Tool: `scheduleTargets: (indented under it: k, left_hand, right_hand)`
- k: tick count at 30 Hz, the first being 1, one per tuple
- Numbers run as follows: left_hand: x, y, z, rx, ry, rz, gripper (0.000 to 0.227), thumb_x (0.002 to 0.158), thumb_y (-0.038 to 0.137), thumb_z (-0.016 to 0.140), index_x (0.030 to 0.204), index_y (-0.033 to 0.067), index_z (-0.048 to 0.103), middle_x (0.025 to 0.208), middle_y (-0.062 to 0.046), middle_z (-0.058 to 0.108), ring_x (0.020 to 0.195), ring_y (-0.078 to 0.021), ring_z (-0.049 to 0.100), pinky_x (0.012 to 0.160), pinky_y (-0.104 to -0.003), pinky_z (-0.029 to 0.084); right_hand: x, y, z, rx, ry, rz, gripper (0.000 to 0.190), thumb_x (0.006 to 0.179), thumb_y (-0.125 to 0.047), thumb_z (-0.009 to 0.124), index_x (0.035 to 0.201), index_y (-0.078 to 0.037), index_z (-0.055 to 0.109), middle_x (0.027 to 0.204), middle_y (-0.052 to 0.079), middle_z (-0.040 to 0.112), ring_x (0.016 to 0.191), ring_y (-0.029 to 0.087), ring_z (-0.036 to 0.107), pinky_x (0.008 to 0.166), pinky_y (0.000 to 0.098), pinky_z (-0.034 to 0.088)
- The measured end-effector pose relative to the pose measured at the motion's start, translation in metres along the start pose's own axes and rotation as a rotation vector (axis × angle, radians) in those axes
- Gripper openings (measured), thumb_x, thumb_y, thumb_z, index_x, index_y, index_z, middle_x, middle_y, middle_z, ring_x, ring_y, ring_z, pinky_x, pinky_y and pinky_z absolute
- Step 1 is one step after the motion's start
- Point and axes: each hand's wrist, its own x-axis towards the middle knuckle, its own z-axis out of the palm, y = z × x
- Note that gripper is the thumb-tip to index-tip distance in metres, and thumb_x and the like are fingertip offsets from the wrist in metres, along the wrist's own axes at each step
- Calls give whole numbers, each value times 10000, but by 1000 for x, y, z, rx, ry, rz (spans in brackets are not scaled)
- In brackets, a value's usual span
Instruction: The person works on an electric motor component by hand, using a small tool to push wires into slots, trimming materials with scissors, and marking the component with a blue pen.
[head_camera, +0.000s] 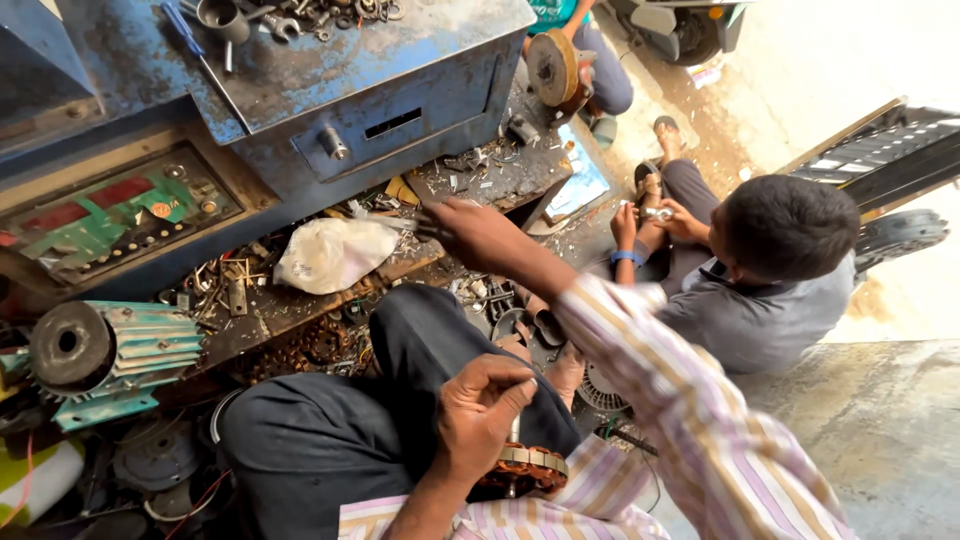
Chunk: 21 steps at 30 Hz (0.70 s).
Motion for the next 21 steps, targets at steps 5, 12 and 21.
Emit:
scheduleTargets:
  k: [5,12,21]
  left_hand:
    - [4,-5,-5,-14,77,-28,121,884,-61,732,1003,-37,721,939,-103,755,784,-132,704,724,-267,600]
    - [8,-11,-12,16,85,-106,135,886,-45,743,1020,-51,732,870,-145,765,752,-171,731,689,-291,611]
    - [14,-6,-9,-102,82,-85,158,930,-78,715,1083,-54,685,967,-140,740,819,-187,714,746,-317,608]
  right_hand:
    - [-140,-49,-46,869,185,324,471,901,-17,761,1345,3,606,1183,69,634,971,171,630,776,326,556]
    - [-254,-126,-70,1350,73,525,637,750,1,876,1334,6,620,1166,49,706,966,123,662,833,305,573]
    - [-244,-149,-82,826,21,377,702,729,-203,945,1337,-13,648,1107,64,717,948,123,685,787,296,590]
